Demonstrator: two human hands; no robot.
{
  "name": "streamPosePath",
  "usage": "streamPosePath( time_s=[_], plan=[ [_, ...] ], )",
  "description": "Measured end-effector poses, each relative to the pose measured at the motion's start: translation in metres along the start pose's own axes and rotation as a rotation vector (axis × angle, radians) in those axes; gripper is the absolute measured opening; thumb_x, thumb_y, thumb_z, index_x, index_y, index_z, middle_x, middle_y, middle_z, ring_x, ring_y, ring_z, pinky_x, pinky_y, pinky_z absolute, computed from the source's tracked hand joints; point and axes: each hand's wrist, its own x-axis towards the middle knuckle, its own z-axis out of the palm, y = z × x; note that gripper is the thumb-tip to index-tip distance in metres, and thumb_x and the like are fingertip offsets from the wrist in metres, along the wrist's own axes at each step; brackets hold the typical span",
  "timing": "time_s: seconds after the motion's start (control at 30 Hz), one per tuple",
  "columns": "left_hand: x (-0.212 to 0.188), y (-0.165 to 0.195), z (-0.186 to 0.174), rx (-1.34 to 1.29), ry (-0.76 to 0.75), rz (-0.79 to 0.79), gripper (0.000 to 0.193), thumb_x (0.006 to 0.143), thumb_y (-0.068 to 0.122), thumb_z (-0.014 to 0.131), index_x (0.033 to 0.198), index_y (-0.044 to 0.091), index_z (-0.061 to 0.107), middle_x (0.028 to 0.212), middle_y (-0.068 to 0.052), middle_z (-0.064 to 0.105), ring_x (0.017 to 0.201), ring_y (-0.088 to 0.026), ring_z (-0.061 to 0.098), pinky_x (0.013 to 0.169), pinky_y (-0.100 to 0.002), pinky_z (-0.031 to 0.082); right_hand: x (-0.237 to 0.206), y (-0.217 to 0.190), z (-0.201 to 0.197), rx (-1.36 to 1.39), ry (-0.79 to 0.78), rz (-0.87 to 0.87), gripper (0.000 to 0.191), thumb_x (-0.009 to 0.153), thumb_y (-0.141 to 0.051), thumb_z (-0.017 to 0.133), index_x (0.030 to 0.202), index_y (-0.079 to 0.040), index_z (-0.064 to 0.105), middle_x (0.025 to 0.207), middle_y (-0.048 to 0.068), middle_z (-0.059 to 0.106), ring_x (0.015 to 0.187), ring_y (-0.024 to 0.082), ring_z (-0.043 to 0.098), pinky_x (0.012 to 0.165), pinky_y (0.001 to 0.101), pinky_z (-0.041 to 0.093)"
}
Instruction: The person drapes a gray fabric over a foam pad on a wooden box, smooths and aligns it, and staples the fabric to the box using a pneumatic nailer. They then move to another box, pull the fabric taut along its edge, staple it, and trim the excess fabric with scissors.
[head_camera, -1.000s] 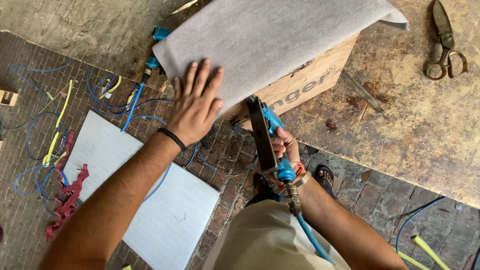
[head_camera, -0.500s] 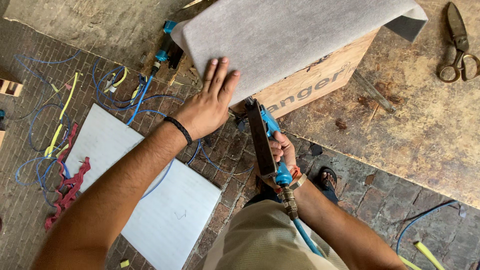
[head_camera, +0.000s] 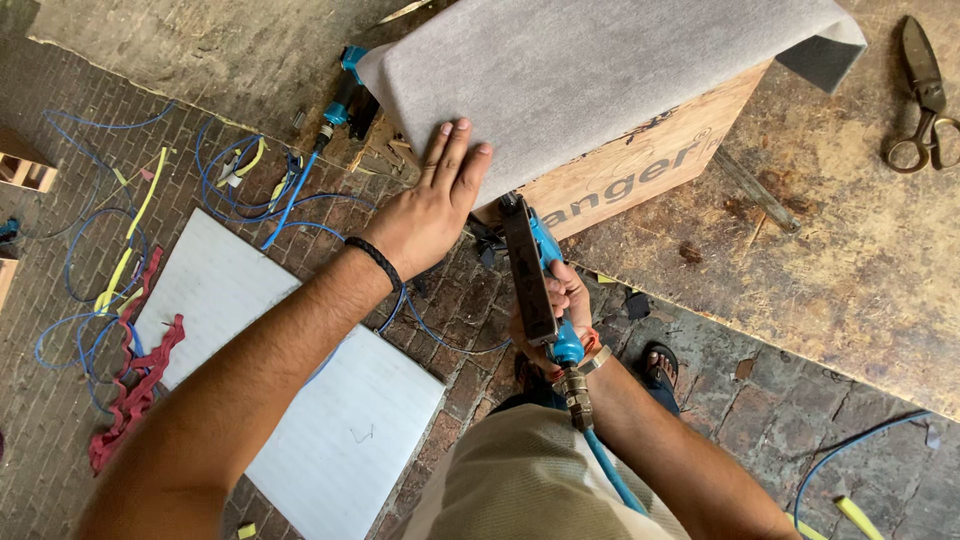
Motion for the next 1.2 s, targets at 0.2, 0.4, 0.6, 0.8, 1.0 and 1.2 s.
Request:
streamPosePath(
  time_s=[0.2, 0.4, 0.6, 0.8, 1.0, 1.2],
  plan=[
    [0.0, -0.014, -0.006, 0.023, -0.11, 0.025, 0.085, 0.091, -0.013, 0.049, 0.164, 0.003, 0.008, 0.166, -0.032, 0.001, 0.154, -0.046, 0.011, 0.107, -0.04, 0.051, -0.002, -0.015, -0.021, -0.023, 0.103, 0.052, 0.033, 0.093, -0.035, 0.07, 0.068, -0.017, 0.058, 0.057, -0.007, 0.057, 0.052, 0.006, 0.06, 0.053, 0.0247, 0.056],
    [0.005, -0.017, -0.014, -0.084, -0.182, -0.029, 0.098, 0.08, -0.019, 0.051, 0.164, 0.013, 0.014, 0.169, -0.02, 0.004, 0.155, -0.036, 0.014, 0.116, -0.037, 0.041, 0.006, -0.013, -0.047, -0.049, 0.063, 0.132, 0.036, 0.094, -0.037, 0.072, 0.069, -0.016, 0.058, 0.057, -0.007, 0.058, 0.05, 0.006, 0.06, 0.051, 0.0229, 0.056],
    [0.006, -0.022, -0.025, -0.154, -0.201, -0.061, 0.097, 0.08, -0.021, 0.051, 0.163, 0.02, 0.02, 0.17, -0.011, 0.008, 0.155, -0.028, 0.017, 0.111, -0.032, 0.045, 0.025, 0.005, -0.042, -0.03, 0.005, 0.127, 0.035, 0.095, -0.037, 0.07, 0.068, -0.018, 0.057, 0.056, -0.008, 0.059, 0.049, 0.004, 0.059, 0.049, 0.0235, 0.055],
    [0.003, -0.025, -0.026, -0.18, -0.224, -0.112, 0.099, 0.08, -0.024, 0.048, 0.162, 0.024, 0.021, 0.17, -0.007, 0.008, 0.155, -0.026, 0.017, 0.103, -0.027, 0.052, 0.033, 0.012, -0.042, -0.013, -0.047, 0.138, 0.035, 0.101, -0.034, 0.066, 0.072, -0.017, 0.057, 0.056, -0.007, 0.059, 0.047, 0.004, 0.057, 0.047, 0.0211, 0.053],
    [-0.004, -0.03, -0.022, -0.202, -0.166, -0.088, 0.1, 0.078, -0.022, 0.052, 0.161, 0.025, 0.024, 0.169, -0.006, 0.011, 0.153, -0.024, 0.02, 0.107, -0.029, 0.048, 0.029, 0.0, -0.048, -0.087, 0.035, 0.11, 0.034, 0.1, -0.035, 0.069, 0.076, -0.011, 0.062, 0.058, -0.005, 0.059, 0.049, 0.005, 0.059, 0.047, 0.0207, 0.052],
    [-0.015, -0.027, -0.035, -0.292, -0.096, -0.164, 0.096, 0.083, -0.02, 0.051, 0.161, 0.03, 0.028, 0.171, -0.002, 0.018, 0.157, -0.023, 0.021, 0.114, -0.033, 0.044, -0.008, -0.028, 0.02, -0.422, 0.347, -0.125, 0.039, 0.092, -0.026, 0.069, 0.113, 0.007, 0.064, 0.064, -0.001, 0.062, 0.049, 0.01, 0.058, 0.045, 0.0236, 0.05]
  ],
)
